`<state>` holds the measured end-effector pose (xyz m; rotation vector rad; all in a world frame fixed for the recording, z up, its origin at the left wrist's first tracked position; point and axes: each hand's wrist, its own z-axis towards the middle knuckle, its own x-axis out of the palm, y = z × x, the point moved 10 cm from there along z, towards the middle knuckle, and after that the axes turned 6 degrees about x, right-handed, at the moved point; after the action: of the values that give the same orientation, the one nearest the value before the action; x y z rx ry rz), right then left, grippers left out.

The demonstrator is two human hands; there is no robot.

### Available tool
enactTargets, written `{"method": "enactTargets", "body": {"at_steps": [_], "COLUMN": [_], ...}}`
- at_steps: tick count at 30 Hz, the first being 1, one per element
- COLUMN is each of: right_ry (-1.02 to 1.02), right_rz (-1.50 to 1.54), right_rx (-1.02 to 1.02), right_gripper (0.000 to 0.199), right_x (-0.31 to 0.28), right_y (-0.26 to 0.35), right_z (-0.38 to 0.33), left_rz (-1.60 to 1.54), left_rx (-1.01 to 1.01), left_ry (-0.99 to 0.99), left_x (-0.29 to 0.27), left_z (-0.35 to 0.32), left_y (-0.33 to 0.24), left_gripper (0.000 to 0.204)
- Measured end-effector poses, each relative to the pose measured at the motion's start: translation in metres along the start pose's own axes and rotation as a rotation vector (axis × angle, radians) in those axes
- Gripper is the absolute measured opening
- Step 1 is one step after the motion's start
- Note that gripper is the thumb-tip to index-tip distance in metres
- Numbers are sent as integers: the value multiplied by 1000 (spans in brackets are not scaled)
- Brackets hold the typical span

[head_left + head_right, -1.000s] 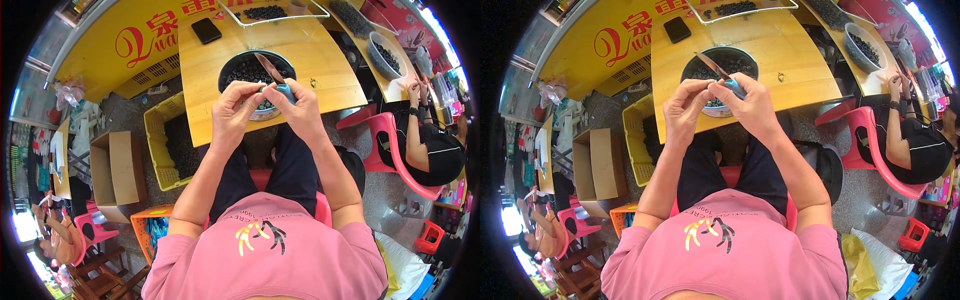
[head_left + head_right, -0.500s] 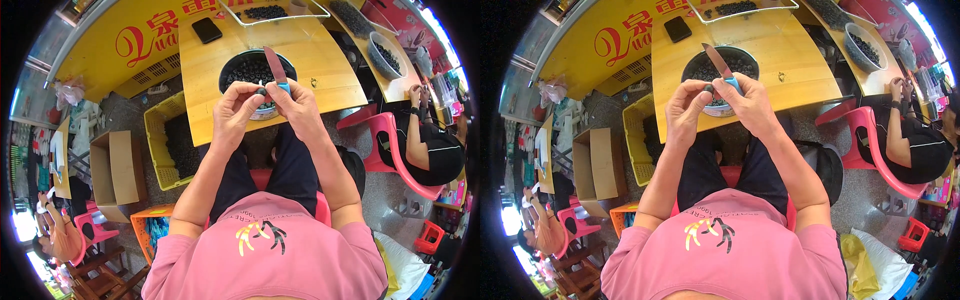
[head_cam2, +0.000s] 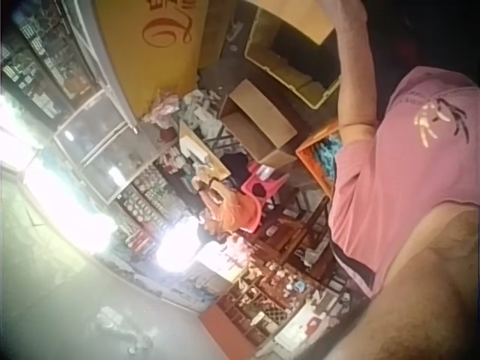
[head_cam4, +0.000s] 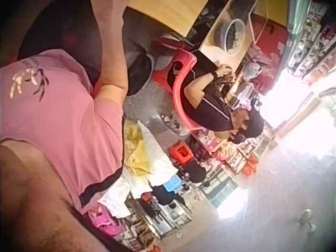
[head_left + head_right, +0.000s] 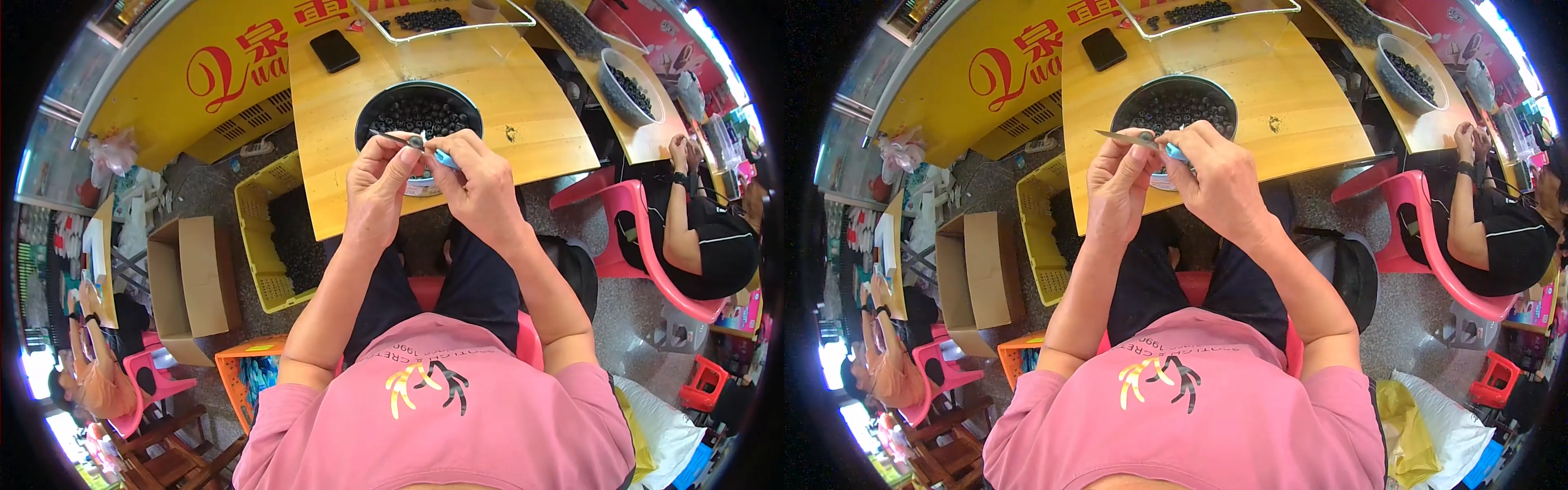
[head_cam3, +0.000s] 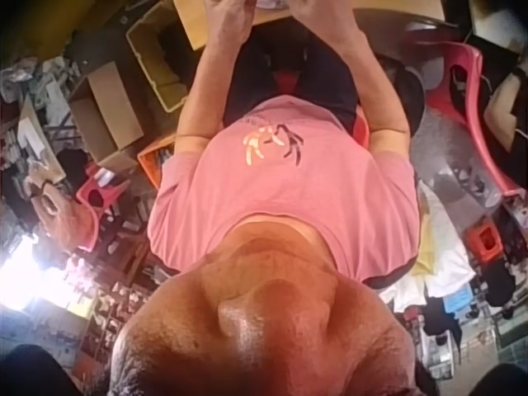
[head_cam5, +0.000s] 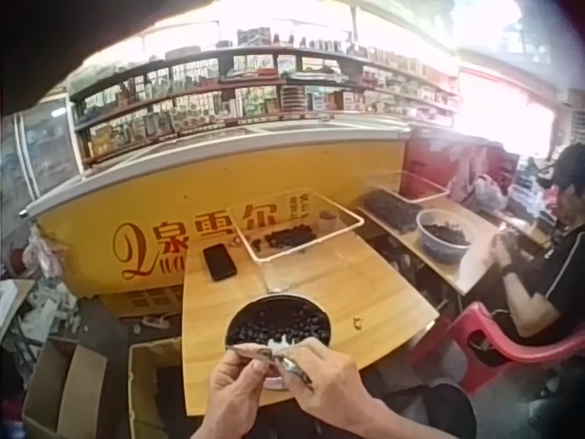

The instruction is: Trimming the ends or peeling small black vegetables using a hand-held knife.

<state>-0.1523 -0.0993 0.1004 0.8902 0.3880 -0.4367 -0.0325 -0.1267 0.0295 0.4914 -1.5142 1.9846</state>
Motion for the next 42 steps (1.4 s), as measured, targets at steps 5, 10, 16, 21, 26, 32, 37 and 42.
{"method": "enactTargets", "body": {"at_steps": [5, 10, 16, 21, 26, 32, 37, 42], "right_ry": [-34, -40, -23, 57, 147, 139, 0, 254], "right_rz": [-33, -24, -24, 31, 33, -196, -14, 694], "right_rx": [-18, -19, 1, 53, 106, 123, 159, 466], "right_gripper": [15, 15, 15, 17, 17, 18, 20, 25], "right_x": [-1, -3, -1, 11, 24, 29, 4, 32], "right_y": [-1, 0, -5, -18, -19, -17, -30, -16], "right_z": [-1, 0, -1, 1, 3, 12, 22, 13], "left_rz": [-26, -54, -70, -84, -164, -154, 27, -15], "left_rx": [-12, -16, -24, -31, -18, 117, 245, 117], "left_ry": [-34, -29, -18, 18, -25, 65, 194, -9], "left_x": [-1, -3, -2, -16, -31, -20, 18, 1], "left_z": [-1, 0, 1, 2, -2, -6, -4, -3], "left_y": [0, 2, 5, 9, 9, -19, -46, -25], "left_gripper": [13, 13, 13, 13, 11, 11, 11, 18]}}
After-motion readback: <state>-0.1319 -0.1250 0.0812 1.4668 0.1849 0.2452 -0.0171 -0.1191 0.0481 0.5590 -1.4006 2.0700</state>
